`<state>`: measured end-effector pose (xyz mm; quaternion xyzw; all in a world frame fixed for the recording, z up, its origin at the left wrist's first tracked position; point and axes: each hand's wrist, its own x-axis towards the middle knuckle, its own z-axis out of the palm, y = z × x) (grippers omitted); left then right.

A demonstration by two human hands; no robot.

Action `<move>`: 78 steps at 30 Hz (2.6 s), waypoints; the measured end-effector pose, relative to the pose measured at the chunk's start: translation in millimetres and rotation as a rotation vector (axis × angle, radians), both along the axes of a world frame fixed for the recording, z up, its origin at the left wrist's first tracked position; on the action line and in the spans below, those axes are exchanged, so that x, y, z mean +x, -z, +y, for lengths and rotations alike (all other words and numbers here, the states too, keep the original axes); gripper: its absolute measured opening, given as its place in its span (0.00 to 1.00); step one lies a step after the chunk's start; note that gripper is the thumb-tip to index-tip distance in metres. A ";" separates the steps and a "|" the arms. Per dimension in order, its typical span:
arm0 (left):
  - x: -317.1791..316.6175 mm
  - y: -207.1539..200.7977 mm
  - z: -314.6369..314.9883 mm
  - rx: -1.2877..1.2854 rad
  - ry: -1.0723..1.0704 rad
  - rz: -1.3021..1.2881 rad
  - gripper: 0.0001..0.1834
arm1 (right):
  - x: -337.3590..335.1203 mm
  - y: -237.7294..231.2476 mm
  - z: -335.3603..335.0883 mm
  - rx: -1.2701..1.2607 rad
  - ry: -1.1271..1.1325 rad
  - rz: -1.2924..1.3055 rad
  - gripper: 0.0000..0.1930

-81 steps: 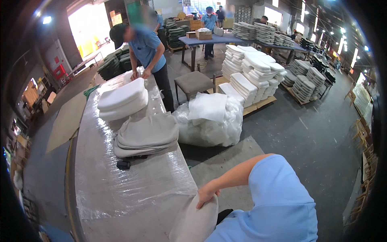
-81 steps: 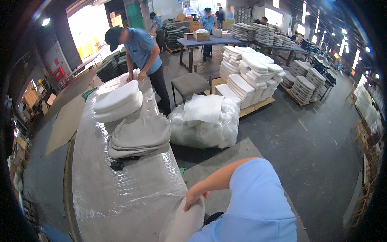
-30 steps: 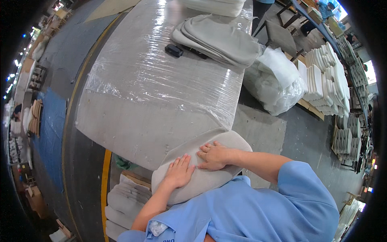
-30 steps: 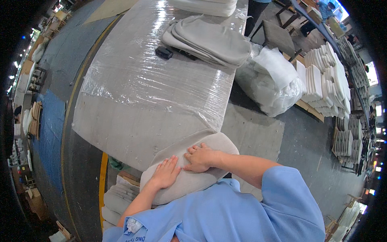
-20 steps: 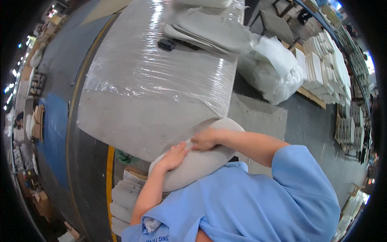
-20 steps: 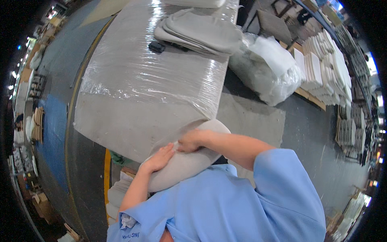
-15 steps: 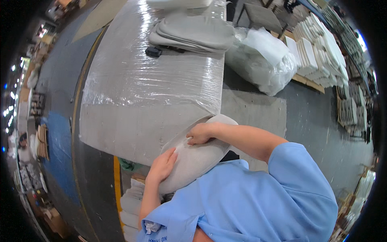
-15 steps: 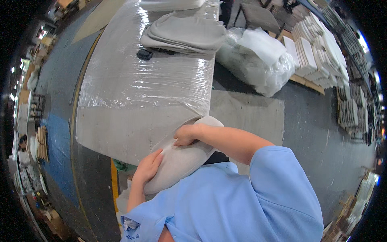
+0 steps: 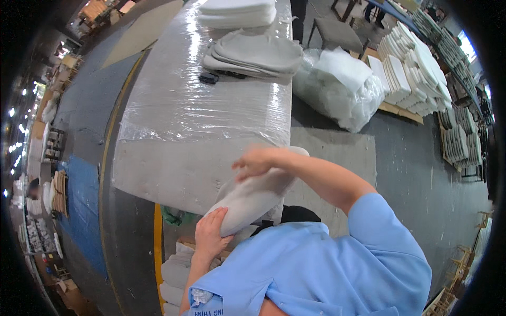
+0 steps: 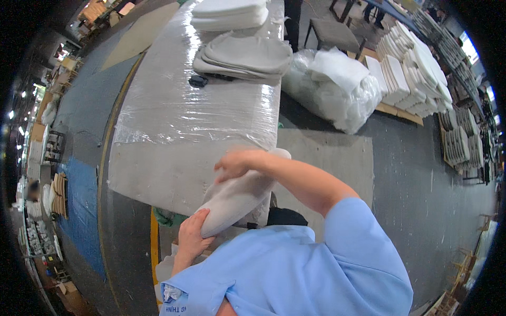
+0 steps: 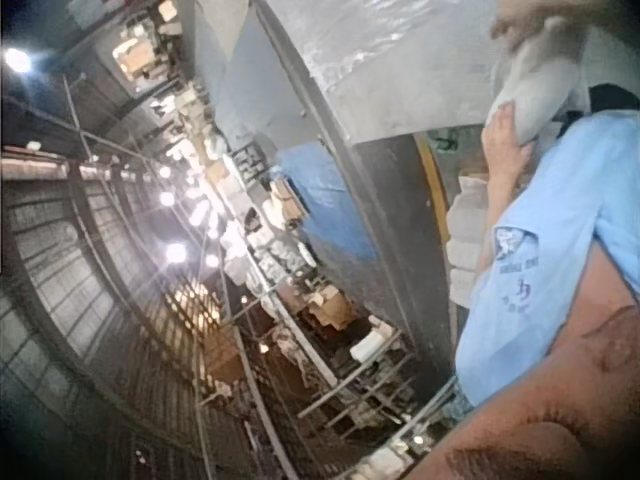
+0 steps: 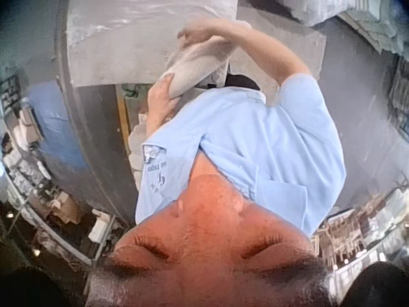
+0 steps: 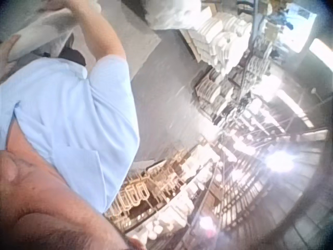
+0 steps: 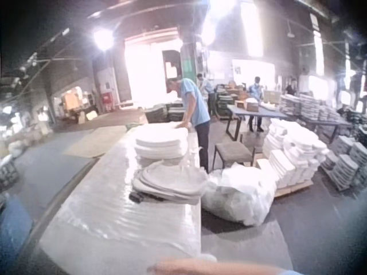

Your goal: The person inserts white foam cushions into grey fabric covers at a workbench. They repeatedly pick up a foam piece, slide it into a cover, adjust the edges, and place the finished unit on a nearby pallet. Other workers are visible in the background performing similar tasks.

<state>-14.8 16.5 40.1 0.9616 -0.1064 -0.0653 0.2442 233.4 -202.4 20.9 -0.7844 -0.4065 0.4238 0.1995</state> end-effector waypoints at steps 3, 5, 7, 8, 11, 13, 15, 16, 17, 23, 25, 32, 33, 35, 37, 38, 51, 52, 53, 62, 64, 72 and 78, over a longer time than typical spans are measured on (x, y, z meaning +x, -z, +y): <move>-7.8 10.9 9.5 -0.062 -0.042 0.022 0.48 | -62.4 -64.4 10.5 -0.002 -0.235 0.035 0.46; -6.8 7.4 6.3 -0.048 -0.072 0.018 0.50 | -103.0 -73.3 8.2 -0.019 -0.281 -0.186 0.44; -8.2 2.8 3.2 0.000 -0.095 -0.033 0.52 | -130.4 -39.4 3.8 0.052 -0.232 -0.514 0.40; -10.2 0.9 2.3 0.037 -0.108 -0.081 0.53 | -136.2 -37.6 2.1 0.114 -0.156 -0.591 0.34; -10.7 -3.8 2.2 0.004 -0.284 -0.277 0.57 | -126.9 -40.3 3.3 0.126 -0.107 -0.561 0.33; -10.5 -1.0 6.7 -0.159 -0.476 -0.393 0.60 | -118.8 -56.0 -2.3 0.212 0.064 -0.501 0.29; -3.1 0.5 10.9 -0.419 -0.699 -0.482 0.61 | -110.5 -85.8 -9.4 0.317 0.270 -0.432 0.28; -3.5 -6.7 8.2 -0.628 -0.842 -0.326 0.59 | -108.3 -100.0 -17.7 0.371 0.404 -0.390 0.29; -3.1 -4.7 12.4 -0.794 -0.822 -0.255 0.58 | -109.2 -114.4 -22.6 0.436 0.527 -0.346 0.30; 51.3 5.1 40.7 -1.098 -0.476 0.019 0.36 | -136.3 -123.0 -25.6 1.156 1.180 0.464 0.34; 82.1 -15.1 37.9 -1.064 -0.504 0.007 0.23 | -156.4 -111.0 -18.8 1.288 1.326 0.638 0.38; 123.8 15.6 40.1 -0.642 -0.311 0.347 0.22 | -216.1 -63.4 -30.2 0.931 1.693 1.113 0.34; 123.2 21.2 35.4 -0.574 -0.272 0.393 0.22 | -224.4 -60.4 -34.9 0.877 1.697 1.164 0.33; 119.9 35.3 30.7 -0.433 -0.196 0.480 0.23 | -238.4 -57.6 -41.6 0.766 1.696 1.273 0.31; 118.5 50.1 36.3 -0.306 -0.114 0.494 0.23 | -244.0 -51.7 -48.0 0.622 1.561 1.229 0.27; 115.7 60.2 39.0 -0.244 -0.072 0.501 0.24 | -244.1 -44.2 -57.4 0.556 1.446 1.182 0.27; 143.4 97.5 18.4 -0.167 -0.041 0.705 0.20 | -65.1 -55.3 -51.2 0.219 0.741 0.268 0.24; 147.9 93.0 8.6 -0.179 -0.014 0.759 0.20 | -52.9 -25.6 -39.6 0.135 0.735 0.256 0.27; 150.2 89.9 1.7 -0.190 0.005 0.807 0.21 | -46.6 4.7 -27.2 0.041 0.708 0.206 0.25; 103.2 114.2 -17.5 0.033 -0.208 0.323 0.19 | -65.8 120.6 14.7 0.003 0.594 -0.148 0.17; 99.7 121.5 -16.0 0.031 -0.277 0.291 0.18 | -74.2 112.8 20.2 0.037 0.649 -0.157 0.15; 109.7 132.4 -24.1 0.041 -0.356 0.206 0.16 | -74.2 116.9 20.1 0.144 0.716 -0.236 0.14; 109.6 116.2 8.6 -0.033 -0.200 0.283 0.21 | -49.4 106.3 -1.0 -0.074 0.412 -0.216 0.15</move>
